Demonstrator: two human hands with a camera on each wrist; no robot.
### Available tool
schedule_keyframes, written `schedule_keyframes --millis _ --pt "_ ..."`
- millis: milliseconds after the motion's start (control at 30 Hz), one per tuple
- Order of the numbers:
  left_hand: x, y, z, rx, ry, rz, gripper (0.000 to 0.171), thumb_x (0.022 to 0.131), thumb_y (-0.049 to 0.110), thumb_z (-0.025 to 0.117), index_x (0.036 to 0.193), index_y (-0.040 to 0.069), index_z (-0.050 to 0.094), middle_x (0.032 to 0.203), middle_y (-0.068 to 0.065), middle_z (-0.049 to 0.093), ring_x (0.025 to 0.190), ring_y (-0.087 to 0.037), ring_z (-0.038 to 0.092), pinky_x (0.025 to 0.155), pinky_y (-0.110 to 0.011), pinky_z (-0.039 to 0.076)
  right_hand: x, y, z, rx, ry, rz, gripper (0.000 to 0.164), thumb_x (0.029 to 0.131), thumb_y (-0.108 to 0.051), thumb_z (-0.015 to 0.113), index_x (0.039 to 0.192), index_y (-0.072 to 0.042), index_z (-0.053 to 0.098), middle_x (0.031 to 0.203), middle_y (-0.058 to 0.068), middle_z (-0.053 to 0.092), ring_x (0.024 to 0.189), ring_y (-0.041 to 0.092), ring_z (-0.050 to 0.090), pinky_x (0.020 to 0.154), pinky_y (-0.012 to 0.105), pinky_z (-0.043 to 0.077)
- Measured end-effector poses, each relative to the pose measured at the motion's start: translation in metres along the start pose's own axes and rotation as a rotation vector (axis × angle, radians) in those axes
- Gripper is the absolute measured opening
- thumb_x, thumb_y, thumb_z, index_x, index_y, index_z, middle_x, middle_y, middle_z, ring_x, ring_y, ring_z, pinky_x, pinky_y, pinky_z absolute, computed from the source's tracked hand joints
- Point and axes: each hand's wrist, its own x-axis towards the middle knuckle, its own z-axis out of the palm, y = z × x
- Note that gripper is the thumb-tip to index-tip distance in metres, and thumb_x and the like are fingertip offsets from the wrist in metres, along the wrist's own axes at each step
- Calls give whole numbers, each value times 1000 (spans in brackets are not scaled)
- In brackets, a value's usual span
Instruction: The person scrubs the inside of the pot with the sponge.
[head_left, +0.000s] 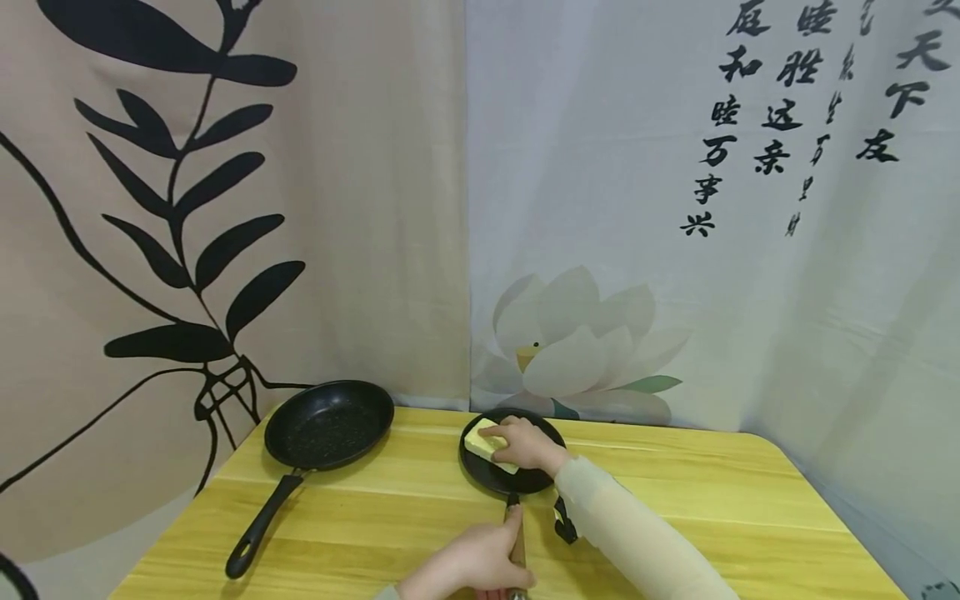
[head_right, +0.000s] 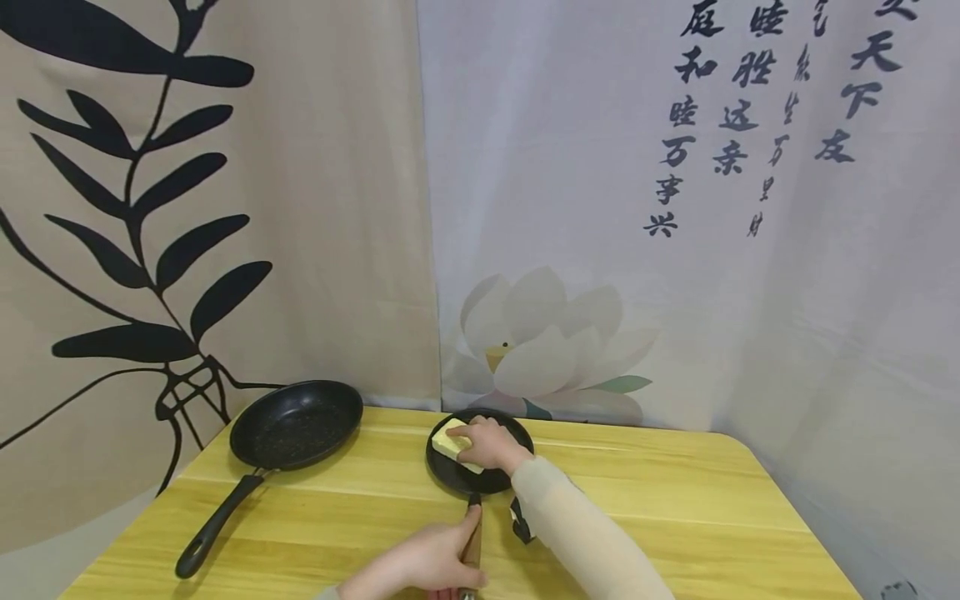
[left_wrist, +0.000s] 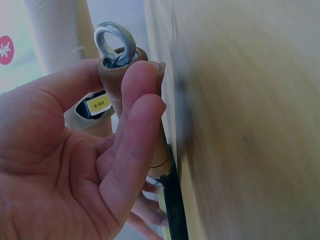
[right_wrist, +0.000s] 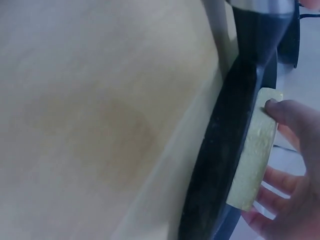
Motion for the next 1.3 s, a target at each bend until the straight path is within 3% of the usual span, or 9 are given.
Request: schedule_keyframes --millis 367,600,933,1067,1300 --pt "3 -1 2 33 -19 21 112 76 57 74 155 2 16 61 2 60 55 -10 58 56 -25 48 1 8 0 12 17 103 49 91 -28 68 139 -21 57 130 17 52 121 42 47 87 49 47" --pt "-28 49 -16 87 -24 -16 102 82 43 74 152 -6 17 59 3 57 54 -8 56 58 -24 48 1 15 -1 28 35 142 51 90 -27 69 138 -18 57 128 20 52 119 46 46 86 52 47" --pt "-57 91 -30 76 52 -43 93 81 28 75 149 -9 24 58 -1 55 53 -9 54 61 -22 48 -2 26 -3 38 73 147 51 89 -23 71 137 -13 57 124 23 54 117 45 47 92 53 44" --pt "-49 77 -28 68 21 -31 96 83 33 75 150 -7 21 59 0 56 54 -10 56 59 -22 48 -5 29 -7 50 73 155 52 89 -23 71 137 -13 57 124 23 54 116 45 48 91 53 45" --pt "-11 15 -6 12 7 -20 106 80 51 74 155 4 16 59 0 58 50 -12 57 55 -24 48 -9 32 -10 36 57 151 51 89 -20 71 137 -11 57 126 24 53 117 45 48 92 53 44"
